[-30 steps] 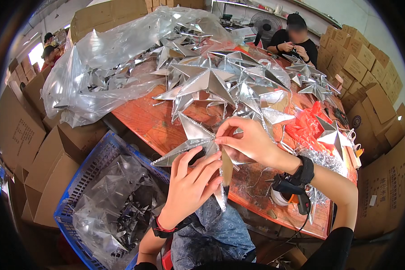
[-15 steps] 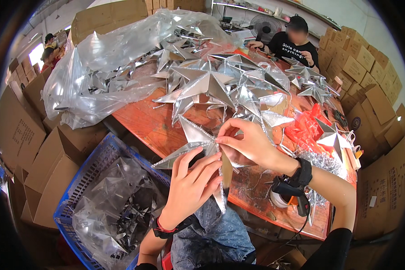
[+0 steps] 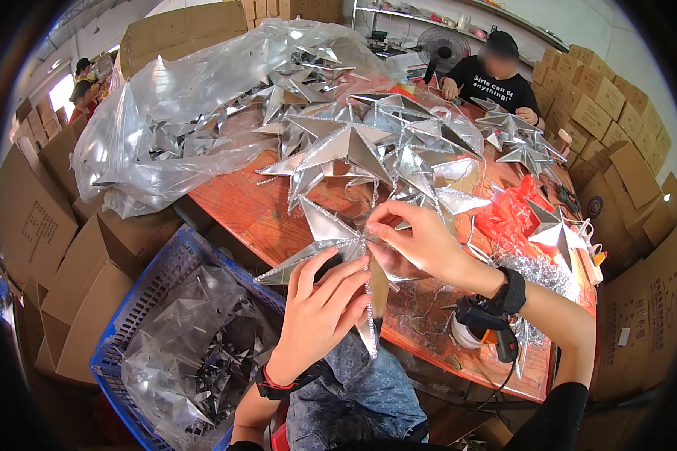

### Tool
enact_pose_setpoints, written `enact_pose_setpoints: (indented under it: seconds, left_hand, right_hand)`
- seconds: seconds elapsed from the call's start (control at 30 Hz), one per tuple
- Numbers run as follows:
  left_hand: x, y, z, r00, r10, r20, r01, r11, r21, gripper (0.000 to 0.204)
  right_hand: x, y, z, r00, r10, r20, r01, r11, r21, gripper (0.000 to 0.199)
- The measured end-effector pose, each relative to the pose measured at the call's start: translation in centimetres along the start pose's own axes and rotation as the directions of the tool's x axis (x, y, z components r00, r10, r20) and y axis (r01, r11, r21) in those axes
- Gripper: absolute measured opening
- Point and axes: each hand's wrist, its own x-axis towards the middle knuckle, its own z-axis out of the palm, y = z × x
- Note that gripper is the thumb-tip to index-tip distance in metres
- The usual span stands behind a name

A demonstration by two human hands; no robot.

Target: Decorate silver star ornaments by gluing silver beads and trim to the edges with a glue gun.

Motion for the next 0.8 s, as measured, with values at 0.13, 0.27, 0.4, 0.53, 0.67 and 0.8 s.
enact_pose_setpoints:
  seconds: [0.13, 0.27, 0.4, 0.53, 0.67, 0.8]
  left_hand:
    - [-0.1, 0.0, 0.0, 1.0, -0.004, 0.0, 0.004, 1.0, 0.014, 0.027]
    - [-0.1, 0.0, 0.0, 1.0, -0.005, -0.006, 0.005, 1.0, 0.016, 0.027]
    - [-0.1, -0.1, 0.2, 1.0, -0.001, -0.007, 0.001, 1.0, 0.016, 0.027]
    - [0.1, 0.1, 0.2, 1.0, -0.008, -0.011, 0.008, 1.0, -0.012, 0.027]
    - [-0.2, 0.9, -0.8, 0.997, -0.037, -0.066, 0.037, 0.999, 0.0, 0.029]
    - [-1.2, 0.9, -2.4, 0.985, -0.114, -0.13, 0.116, 0.993, 0.007, 0.031]
  right_hand:
    - [-0.2, -0.1, 0.1, 1.0, 0.014, 0.008, -0.014, 1.0, -0.025, 0.015]
    - [-0.3, 0.2, 0.1, 0.998, -0.06, -0.009, 0.06, 0.997, -0.056, 0.016]
    - [-0.4, 0.1, 0.0, 0.998, -0.048, -0.032, 0.047, 0.998, -0.043, 0.017]
    - [-1.1, -2.0, -1.5, 0.991, 0.135, 0.004, -0.135, 0.989, 0.054, 0.016]
    - [-4.3, -8.1, -3.1, 0.987, 0.152, 0.053, -0.157, 0.978, 0.135, 0.013]
    - [-9.7, -11.5, -3.5, 0.967, 0.035, 0.254, -0.017, 0.997, -0.071, 0.004]
